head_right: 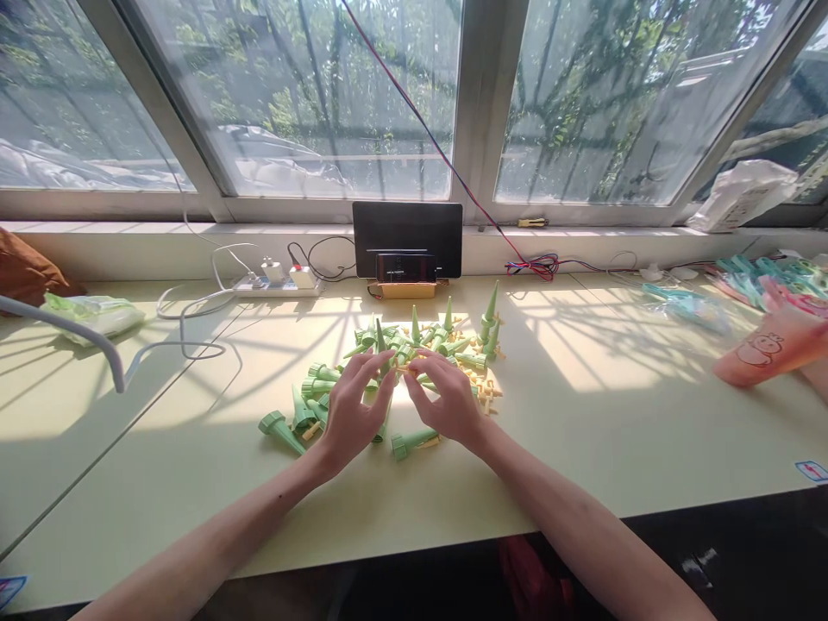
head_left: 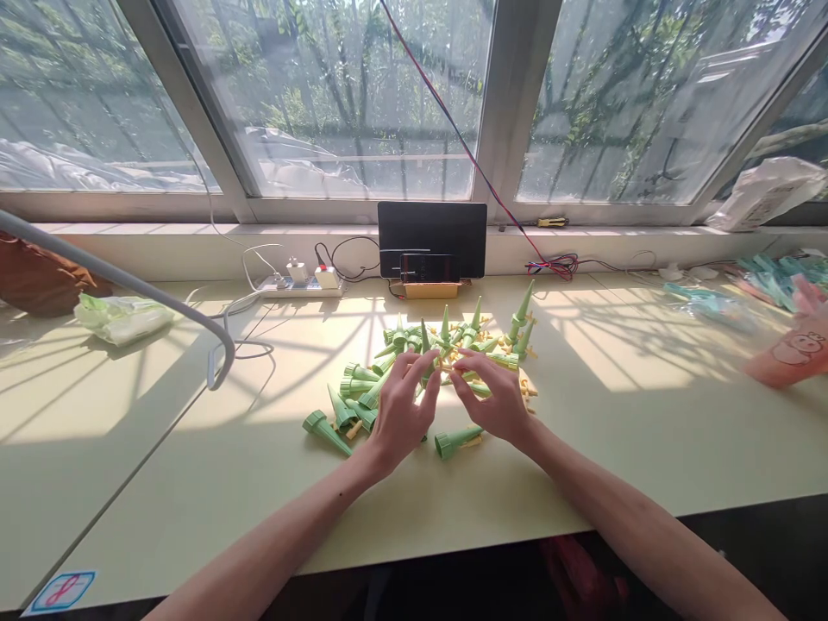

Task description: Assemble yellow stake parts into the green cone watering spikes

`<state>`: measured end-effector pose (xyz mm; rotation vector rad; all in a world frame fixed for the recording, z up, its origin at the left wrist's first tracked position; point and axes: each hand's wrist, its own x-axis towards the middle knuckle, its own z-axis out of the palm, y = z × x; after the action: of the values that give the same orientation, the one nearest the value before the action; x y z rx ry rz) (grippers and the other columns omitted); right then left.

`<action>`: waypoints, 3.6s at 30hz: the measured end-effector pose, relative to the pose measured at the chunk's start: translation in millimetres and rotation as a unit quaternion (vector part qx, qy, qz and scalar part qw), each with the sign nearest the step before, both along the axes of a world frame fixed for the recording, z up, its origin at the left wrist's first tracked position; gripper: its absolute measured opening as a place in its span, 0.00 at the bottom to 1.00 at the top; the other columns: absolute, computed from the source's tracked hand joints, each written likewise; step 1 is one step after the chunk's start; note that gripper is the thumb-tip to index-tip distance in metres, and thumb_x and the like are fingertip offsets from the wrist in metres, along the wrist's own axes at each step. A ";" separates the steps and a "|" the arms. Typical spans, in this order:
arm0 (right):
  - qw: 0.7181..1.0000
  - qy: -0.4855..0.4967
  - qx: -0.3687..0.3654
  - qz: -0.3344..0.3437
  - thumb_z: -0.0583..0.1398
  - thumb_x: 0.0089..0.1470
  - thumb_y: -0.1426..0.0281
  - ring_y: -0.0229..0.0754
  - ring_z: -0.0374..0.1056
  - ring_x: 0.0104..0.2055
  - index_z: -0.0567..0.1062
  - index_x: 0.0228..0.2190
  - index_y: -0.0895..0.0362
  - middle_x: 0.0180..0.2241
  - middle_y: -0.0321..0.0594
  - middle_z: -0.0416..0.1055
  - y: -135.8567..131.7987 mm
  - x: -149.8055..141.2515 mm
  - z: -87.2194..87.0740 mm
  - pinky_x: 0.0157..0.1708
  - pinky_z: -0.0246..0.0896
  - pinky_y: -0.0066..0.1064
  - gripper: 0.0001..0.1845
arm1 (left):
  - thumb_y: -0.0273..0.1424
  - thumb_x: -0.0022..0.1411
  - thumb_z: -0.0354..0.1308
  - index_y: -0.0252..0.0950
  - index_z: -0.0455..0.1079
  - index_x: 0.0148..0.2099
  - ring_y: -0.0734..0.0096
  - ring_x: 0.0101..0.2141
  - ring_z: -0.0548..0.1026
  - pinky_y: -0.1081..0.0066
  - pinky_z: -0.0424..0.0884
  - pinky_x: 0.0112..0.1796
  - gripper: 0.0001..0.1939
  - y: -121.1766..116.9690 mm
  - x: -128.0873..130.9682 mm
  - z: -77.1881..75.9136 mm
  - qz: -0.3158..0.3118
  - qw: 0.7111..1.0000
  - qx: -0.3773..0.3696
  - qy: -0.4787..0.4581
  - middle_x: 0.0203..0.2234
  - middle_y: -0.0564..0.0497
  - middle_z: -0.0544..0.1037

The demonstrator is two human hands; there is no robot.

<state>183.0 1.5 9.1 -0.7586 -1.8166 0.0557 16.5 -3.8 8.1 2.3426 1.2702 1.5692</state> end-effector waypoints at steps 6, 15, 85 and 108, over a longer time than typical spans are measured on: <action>1.000 0.007 -0.019 0.003 0.58 0.57 0.75 0.48 0.75 0.46 0.72 0.36 0.54 0.32 0.41 0.77 -1.0 0.6 -1.5 0.44 0.74 0.41 0.05 | 0.27 0.66 0.54 0.40 0.67 0.53 0.73 0.34 0.72 0.55 0.67 0.55 0.14 0.4 1.6 1.4 -0.009 1.000 0.014 0.005 0.34 0.52 0.71; 0.998 -0.004 -0.064 0.004 0.58 0.57 0.74 0.43 0.76 0.35 0.72 0.36 0.54 0.33 0.40 0.77 2.3 1.2 -4.9 0.38 0.73 0.35 0.04 | 0.29 0.68 0.52 0.39 0.66 0.55 0.72 0.33 0.72 0.71 0.71 0.33 0.14 1.2 -0.7 -4.8 0.004 0.999 -0.038 0.029 0.37 0.49 0.70; 0.984 0.044 -0.175 0.009 0.55 0.62 0.70 0.37 0.69 0.29 0.71 0.37 0.55 0.32 0.39 0.73 4.5 4.5 -1.4 0.31 0.72 0.31 0.05 | 0.28 0.64 0.55 0.39 0.65 0.56 0.77 0.28 0.70 0.73 0.72 0.29 0.18 2.9 -4.3 5.3 -0.034 0.996 -0.077 -0.025 0.38 0.50 0.70; 0.995 0.021 -0.098 -0.007 0.57 0.60 0.71 0.42 0.72 0.35 0.73 0.37 0.54 0.33 0.39 0.76 2.6 4.2 2.7 0.36 0.69 0.35 0.04 | 0.28 0.63 0.56 0.40 0.68 0.54 0.87 0.17 0.62 0.78 0.63 0.20 0.17 -1.2 -2.9 9.3 -0.053 0.997 -0.047 -0.011 0.38 0.50 0.72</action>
<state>187.2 4.1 11.7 -0.9021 -1.7818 0.2426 13.6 -5.0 17.5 2.2896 1.1659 1.4671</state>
